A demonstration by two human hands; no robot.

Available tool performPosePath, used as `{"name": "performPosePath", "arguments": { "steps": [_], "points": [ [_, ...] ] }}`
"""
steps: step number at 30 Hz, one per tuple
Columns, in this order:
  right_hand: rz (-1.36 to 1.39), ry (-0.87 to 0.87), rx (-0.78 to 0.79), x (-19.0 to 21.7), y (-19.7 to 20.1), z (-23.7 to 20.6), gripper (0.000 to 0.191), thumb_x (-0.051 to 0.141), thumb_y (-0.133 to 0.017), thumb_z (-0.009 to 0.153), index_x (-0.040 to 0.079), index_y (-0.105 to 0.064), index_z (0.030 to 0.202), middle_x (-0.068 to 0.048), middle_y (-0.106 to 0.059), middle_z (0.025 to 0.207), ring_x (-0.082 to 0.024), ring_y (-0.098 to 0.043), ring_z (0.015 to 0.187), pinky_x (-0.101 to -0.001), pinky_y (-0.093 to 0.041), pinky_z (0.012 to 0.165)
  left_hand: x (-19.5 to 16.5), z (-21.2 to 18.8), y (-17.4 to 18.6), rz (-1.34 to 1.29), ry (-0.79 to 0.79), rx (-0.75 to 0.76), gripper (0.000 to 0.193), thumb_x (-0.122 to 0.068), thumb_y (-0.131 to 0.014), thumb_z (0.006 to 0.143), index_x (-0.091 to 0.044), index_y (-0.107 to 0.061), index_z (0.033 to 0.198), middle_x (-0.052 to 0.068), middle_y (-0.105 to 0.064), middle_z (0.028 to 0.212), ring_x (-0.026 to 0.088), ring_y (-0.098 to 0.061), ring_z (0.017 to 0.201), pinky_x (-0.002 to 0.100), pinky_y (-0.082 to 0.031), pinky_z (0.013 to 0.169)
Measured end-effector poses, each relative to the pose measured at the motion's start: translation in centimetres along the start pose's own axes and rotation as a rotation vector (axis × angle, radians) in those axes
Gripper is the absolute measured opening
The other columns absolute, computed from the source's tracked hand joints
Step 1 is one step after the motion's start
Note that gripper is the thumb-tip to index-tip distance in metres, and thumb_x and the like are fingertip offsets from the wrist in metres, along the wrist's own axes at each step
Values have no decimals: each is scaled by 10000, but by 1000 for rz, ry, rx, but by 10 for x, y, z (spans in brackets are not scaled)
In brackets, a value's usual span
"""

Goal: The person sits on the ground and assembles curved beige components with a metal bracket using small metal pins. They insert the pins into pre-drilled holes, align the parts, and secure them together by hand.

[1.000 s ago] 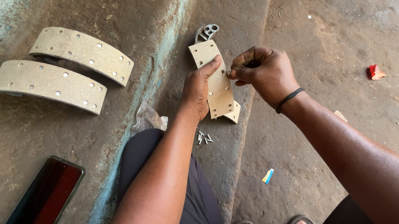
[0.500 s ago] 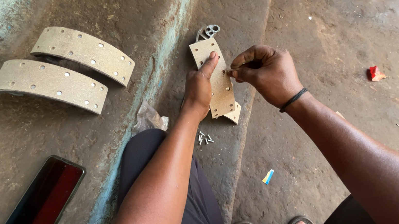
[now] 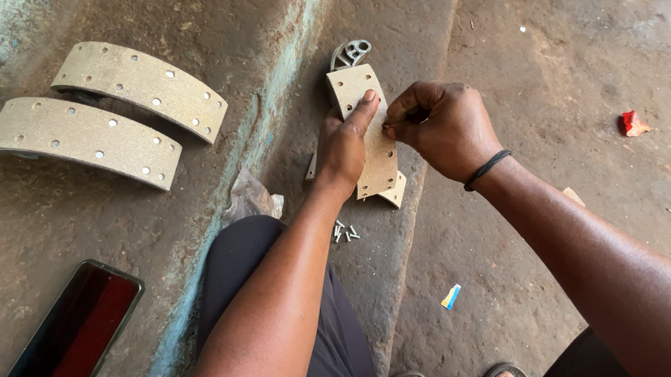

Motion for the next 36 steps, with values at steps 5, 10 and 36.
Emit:
{"name": "performPosePath", "arguments": {
  "steps": [5, 10, 36],
  "points": [
    [54, -91, 45, -9, -1, 2, 130, 8, -809, 812, 29, -751, 927, -51, -792, 891, -101, -750, 821, -263, -629, 762, -8, -6, -1, 137, -4, -21, 452, -386, -644, 966, -3, -701, 1197, 89, -744, 1108, 156, -678, 1000, 313, -542, 874],
    [155, -155, 91, -18, -3, 3, 207, -30, -810, 779, -14, -728, 968, -80, -785, 906, -122, -751, 826, -266, -636, 734, -12, -10, -4, 242, 22, -44, 472, -409, -628, 955, -12, -698, 1201, 103, -752, 1106, 172, -695, 992, 320, -552, 859],
    [496, -429, 224, -65, -27, -7, 316, 172, -758, 881, -41, -739, 1114, -124, -780, 983, -192, -747, 851, -328, -633, 772, -1, -9, -8, 58, 99, 81, 451, -390, -623, 988, 14, -711, 1168, 89, -730, 1041, 154, -689, 894, 316, -563, 767]
  ]
}}
Point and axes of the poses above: each hand's wrist, its own z-axis towards the middle knuckle, its own y-axis out of the back of the hand, x = y × z, the point moved 9 cm from there along z, towards the middle knuckle
